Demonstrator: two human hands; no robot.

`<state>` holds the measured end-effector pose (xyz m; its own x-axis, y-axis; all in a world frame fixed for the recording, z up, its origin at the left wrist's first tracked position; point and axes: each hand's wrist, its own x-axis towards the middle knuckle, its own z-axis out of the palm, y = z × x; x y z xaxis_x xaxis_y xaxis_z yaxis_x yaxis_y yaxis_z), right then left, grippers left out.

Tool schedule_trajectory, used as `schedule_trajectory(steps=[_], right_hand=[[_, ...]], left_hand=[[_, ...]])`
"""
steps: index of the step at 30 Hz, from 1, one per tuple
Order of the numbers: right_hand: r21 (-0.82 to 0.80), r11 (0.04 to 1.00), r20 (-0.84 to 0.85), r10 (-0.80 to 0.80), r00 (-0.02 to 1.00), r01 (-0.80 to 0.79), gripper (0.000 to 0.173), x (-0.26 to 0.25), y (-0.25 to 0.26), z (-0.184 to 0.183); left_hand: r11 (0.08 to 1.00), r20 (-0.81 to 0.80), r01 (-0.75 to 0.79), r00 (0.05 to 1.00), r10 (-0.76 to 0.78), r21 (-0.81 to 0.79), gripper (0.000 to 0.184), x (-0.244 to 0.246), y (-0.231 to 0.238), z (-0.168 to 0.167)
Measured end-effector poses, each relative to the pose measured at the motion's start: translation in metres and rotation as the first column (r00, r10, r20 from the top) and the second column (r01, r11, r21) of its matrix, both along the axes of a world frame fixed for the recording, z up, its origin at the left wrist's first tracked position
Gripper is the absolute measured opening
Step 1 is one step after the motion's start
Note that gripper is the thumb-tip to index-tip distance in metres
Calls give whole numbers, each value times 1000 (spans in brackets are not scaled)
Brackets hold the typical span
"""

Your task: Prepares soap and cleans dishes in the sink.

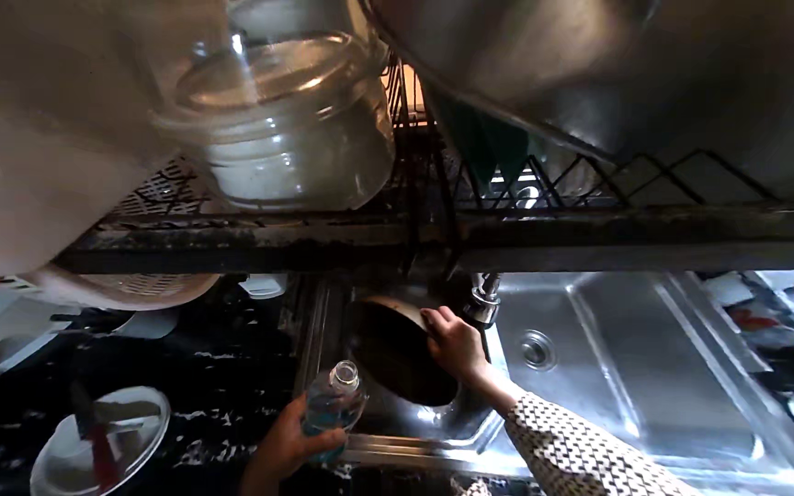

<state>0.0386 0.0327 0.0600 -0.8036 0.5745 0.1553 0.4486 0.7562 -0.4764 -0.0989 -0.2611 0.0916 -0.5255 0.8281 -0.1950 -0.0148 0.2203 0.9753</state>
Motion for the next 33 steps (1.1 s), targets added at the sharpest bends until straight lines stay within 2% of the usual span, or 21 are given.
schedule_trajectory(steps=[2, 5, 8, 10, 13, 16, 23, 33], right_hand=[[-250, 961, 103, -94, 990, 117, 42, 7, 7, 6], [-483, 841, 153, -194, 969, 245, 34, 23, 14, 1], [-687, 647, 163, -306, 938, 331, 29, 44, 15, -9], [-750, 570, 123, -380, 917, 337, 26, 62, 11, -18], [-805, 488, 90, -461, 883, 336, 26, 89, 8, -17], [-830, 426, 90, -533, 841, 359, 21, 116, 6, -10], [-860, 357, 68, -630, 774, 365, 25, 158, -1, -2], [-880, 329, 57, -642, 765, 342, 26, 168, -2, -8]], left_hand=[[1000, -50, -17, 999, 16, -3, 79, 0, -5, 2], [993, -160, -47, 987, 29, -109, 79, -3, -9, 14], [933, -307, 8, 943, -126, -359, 76, -13, -6, 38], [863, -373, 49, 888, -268, -503, 72, -18, 1, 49], [699, -384, 88, 784, -488, -709, 61, -18, 22, 63], [574, -335, 152, 682, -650, -805, 60, -12, 44, 65], [469, -259, 218, 605, -753, -856, 63, -1, 72, 60], [367, -206, 202, 548, -811, -908, 63, 10, 84, 67]])
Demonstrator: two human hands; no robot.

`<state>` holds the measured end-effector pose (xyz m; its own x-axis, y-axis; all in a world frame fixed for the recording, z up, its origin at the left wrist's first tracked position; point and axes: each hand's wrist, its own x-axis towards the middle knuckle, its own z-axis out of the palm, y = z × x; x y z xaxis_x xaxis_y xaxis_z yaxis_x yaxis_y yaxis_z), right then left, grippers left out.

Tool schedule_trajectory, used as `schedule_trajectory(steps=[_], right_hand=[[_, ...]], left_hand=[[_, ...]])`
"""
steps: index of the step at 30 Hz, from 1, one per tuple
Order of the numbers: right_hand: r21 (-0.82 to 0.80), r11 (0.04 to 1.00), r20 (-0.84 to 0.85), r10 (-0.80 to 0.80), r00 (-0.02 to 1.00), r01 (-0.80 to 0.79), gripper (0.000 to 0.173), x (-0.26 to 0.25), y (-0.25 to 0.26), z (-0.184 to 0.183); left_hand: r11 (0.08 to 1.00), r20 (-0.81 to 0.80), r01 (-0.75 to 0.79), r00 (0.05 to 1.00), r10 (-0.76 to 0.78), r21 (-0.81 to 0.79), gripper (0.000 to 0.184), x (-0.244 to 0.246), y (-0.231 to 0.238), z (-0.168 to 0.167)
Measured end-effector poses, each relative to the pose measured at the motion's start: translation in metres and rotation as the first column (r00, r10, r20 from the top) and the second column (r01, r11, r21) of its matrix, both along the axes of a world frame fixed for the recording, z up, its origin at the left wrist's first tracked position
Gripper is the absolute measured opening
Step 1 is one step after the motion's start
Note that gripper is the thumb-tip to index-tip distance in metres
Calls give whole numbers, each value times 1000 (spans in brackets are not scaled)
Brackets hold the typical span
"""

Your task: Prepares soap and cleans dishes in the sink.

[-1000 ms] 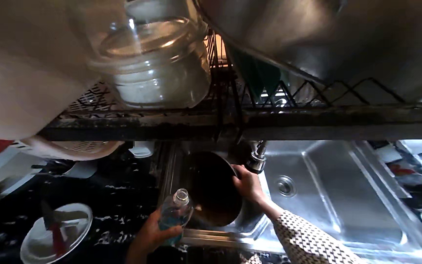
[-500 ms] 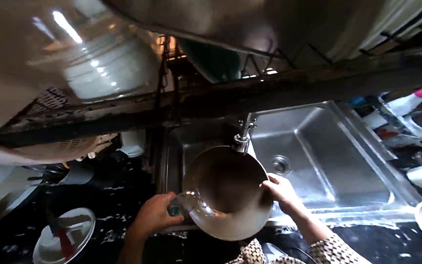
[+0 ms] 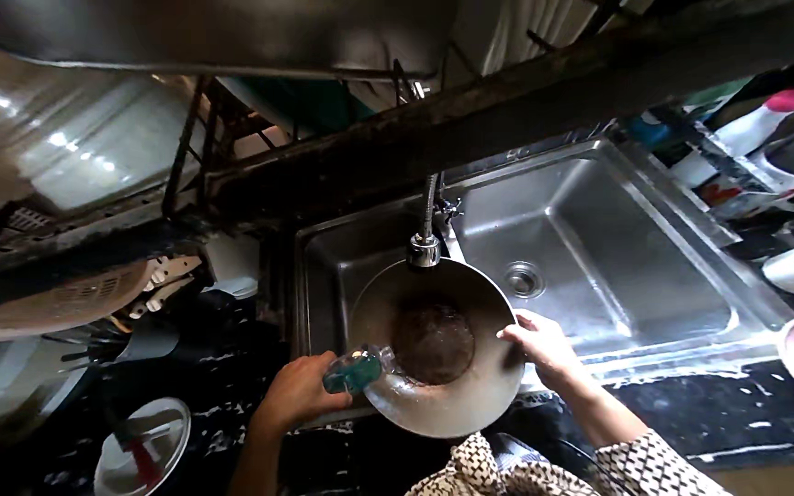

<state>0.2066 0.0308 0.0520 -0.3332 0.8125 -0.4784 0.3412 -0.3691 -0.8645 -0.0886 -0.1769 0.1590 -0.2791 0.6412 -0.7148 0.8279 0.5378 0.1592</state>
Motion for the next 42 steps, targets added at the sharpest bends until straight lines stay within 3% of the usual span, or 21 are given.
schedule_trajectory(steps=[19, 42], right_hand=[[-73, 997, -29, 3, 1000, -5, 28, -9, 5, 2], [-105, 994, -52, 24, 998, -30, 28, -16, 9, 4]], left_hand=[[986, -113, 59, 991, -76, -153, 61, 4, 27, 14], [996, -114, 9, 993, -19, -88, 63, -6, 25, 17]])
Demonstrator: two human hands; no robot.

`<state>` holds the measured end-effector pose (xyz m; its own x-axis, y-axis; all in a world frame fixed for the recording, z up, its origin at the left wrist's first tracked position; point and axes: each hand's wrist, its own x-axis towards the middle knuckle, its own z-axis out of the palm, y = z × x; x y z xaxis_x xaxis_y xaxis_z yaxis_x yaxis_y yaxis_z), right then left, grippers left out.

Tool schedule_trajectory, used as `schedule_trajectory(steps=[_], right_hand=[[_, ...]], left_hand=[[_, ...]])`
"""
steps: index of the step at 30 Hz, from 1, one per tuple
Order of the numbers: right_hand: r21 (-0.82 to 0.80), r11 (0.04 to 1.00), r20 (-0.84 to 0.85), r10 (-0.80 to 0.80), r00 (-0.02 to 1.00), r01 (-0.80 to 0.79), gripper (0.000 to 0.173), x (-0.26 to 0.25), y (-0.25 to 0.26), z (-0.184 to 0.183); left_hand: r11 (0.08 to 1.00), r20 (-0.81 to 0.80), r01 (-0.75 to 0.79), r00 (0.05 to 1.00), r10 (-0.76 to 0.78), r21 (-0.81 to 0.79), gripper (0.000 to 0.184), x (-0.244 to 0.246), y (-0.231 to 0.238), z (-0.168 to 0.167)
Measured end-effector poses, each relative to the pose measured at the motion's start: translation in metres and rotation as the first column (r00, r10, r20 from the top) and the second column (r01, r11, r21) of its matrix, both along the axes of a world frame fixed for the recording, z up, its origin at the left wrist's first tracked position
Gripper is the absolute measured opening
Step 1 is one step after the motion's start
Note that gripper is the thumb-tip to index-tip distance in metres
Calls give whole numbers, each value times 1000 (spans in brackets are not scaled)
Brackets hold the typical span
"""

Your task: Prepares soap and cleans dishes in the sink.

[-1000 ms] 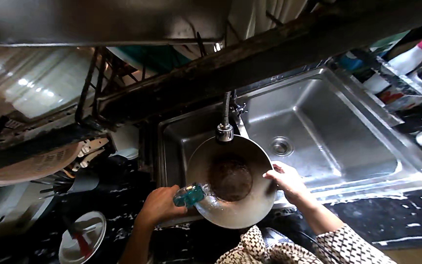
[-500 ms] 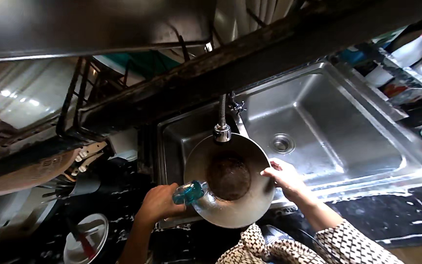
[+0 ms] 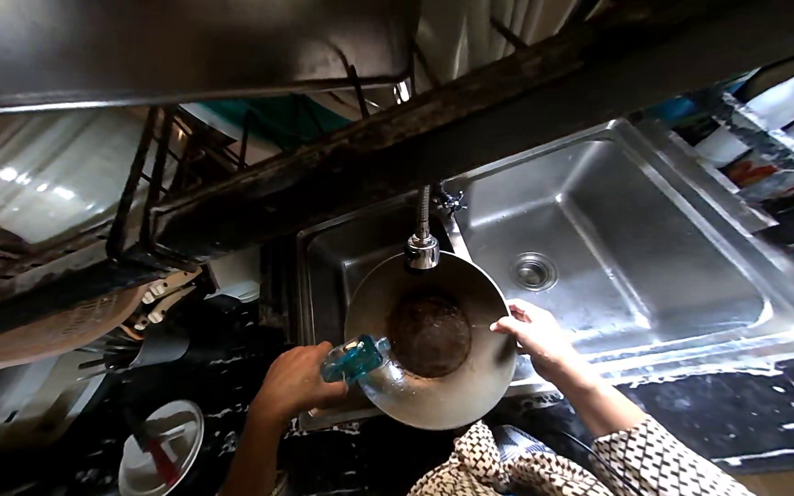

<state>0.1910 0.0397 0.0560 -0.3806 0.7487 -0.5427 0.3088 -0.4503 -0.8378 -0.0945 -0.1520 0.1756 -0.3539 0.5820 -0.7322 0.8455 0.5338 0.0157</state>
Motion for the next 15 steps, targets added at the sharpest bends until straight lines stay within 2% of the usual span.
schedule_trajectory(steps=[15], right_hand=[[-11, 1000, 27, 8, 1000, -7, 30, -15, -2, -11]], left_hand=[[998, 52, -36, 998, 33, 47, 62, -9, -8, 0]])
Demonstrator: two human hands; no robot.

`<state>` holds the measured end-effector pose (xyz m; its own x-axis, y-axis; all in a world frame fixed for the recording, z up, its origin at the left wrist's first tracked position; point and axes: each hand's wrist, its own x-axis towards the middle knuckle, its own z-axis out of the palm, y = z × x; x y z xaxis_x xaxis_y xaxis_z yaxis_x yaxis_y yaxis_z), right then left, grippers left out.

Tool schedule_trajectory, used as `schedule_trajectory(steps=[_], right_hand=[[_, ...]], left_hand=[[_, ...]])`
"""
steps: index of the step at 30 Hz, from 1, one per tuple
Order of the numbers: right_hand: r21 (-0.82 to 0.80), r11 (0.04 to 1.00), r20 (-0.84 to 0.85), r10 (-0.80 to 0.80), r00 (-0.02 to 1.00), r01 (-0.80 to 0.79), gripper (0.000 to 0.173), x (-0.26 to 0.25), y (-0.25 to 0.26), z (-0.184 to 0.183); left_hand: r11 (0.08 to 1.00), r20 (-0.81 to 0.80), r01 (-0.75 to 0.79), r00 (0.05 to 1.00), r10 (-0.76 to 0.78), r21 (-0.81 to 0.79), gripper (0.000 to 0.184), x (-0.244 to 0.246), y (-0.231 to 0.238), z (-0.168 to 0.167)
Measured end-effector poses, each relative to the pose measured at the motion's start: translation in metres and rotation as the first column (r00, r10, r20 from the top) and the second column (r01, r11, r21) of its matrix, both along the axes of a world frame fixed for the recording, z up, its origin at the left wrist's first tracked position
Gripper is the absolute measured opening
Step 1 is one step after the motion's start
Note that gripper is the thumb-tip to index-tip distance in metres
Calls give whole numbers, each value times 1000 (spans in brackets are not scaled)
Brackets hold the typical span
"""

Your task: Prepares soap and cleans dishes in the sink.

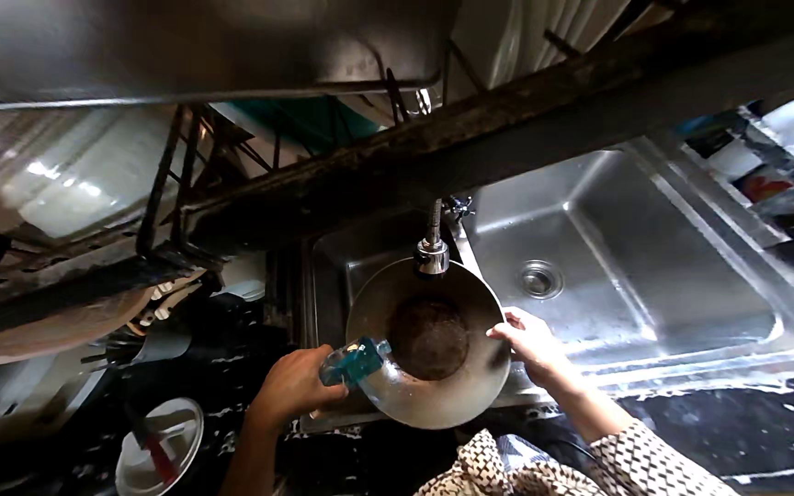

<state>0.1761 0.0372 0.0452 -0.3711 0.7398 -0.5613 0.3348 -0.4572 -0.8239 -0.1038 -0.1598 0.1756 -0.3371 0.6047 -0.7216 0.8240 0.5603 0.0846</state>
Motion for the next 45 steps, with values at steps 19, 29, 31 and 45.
schedule_trajectory(steps=[19, 29, 31, 45], right_hand=[[-74, 997, 258, -17, 966, 38, 47, -109, -14, -101], [-134, 986, 302, -52, 952, 96, 46, -107, -16, -139], [-156, 981, 300, -66, 952, 117, 46, -107, -19, -140], [-327, 924, 279, -104, 955, 196, 50, -109, -25, -142]], left_hand=[[432, 663, -742, 662, 350, 513, 83, -6, -55, -76], [409, 701, -762, 635, 324, 502, 77, -5, -57, -95], [408, 706, -764, 632, 321, 499, 80, -5, -56, -98], [405, 724, -767, 625, 292, 498, 77, -11, -57, -108]])
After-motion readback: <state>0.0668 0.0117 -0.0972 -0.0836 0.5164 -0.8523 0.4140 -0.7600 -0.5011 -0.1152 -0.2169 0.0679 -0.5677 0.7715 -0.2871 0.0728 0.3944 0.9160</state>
